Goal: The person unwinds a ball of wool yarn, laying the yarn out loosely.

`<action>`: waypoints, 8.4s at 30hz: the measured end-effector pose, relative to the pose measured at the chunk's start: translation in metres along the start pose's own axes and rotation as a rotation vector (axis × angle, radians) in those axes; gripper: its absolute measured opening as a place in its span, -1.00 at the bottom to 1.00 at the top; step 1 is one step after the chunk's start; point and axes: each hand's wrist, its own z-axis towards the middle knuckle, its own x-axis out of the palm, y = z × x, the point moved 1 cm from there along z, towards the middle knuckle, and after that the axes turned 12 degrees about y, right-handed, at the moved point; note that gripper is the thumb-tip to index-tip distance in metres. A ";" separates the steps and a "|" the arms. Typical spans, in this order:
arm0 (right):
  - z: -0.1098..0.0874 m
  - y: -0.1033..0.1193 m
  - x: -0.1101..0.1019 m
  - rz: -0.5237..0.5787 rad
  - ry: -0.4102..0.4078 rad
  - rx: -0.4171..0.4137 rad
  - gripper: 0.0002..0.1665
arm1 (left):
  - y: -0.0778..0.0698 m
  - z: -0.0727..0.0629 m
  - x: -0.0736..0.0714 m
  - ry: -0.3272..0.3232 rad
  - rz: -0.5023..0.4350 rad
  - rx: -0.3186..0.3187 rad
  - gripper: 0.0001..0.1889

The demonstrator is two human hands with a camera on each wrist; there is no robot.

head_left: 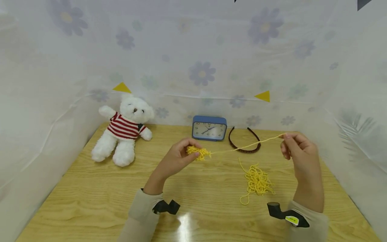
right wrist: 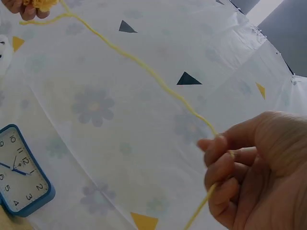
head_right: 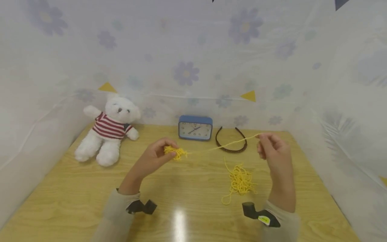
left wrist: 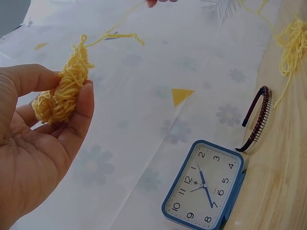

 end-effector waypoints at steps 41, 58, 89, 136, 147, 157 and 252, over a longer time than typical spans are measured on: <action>-0.004 -0.047 0.119 -0.162 1.007 0.133 -0.37 | 0.005 0.005 0.013 0.066 0.004 0.032 -0.81; 0.001 -0.031 0.094 -0.209 0.922 -0.005 -0.68 | 0.004 0.005 0.011 0.050 -0.025 0.023 -0.79; 0.002 0.004 0.006 0.996 -0.171 -0.232 -0.58 | 0.005 0.004 0.006 0.052 -0.020 -0.007 -0.78; -0.002 -0.039 0.109 -0.342 0.908 0.000 0.03 | 0.006 0.008 0.019 0.162 0.012 -0.009 -0.82; -0.004 -0.039 0.113 -0.257 0.959 0.079 -0.44 | 0.005 0.006 0.015 0.160 -0.043 -0.006 -0.81; -0.001 -0.031 0.099 -0.260 0.812 -0.093 -0.77 | 0.003 0.004 0.010 0.105 -0.055 -0.016 -0.75; -0.006 -0.039 0.117 -0.220 0.945 0.139 -0.64 | 0.004 0.004 0.012 0.111 0.011 -0.027 -0.80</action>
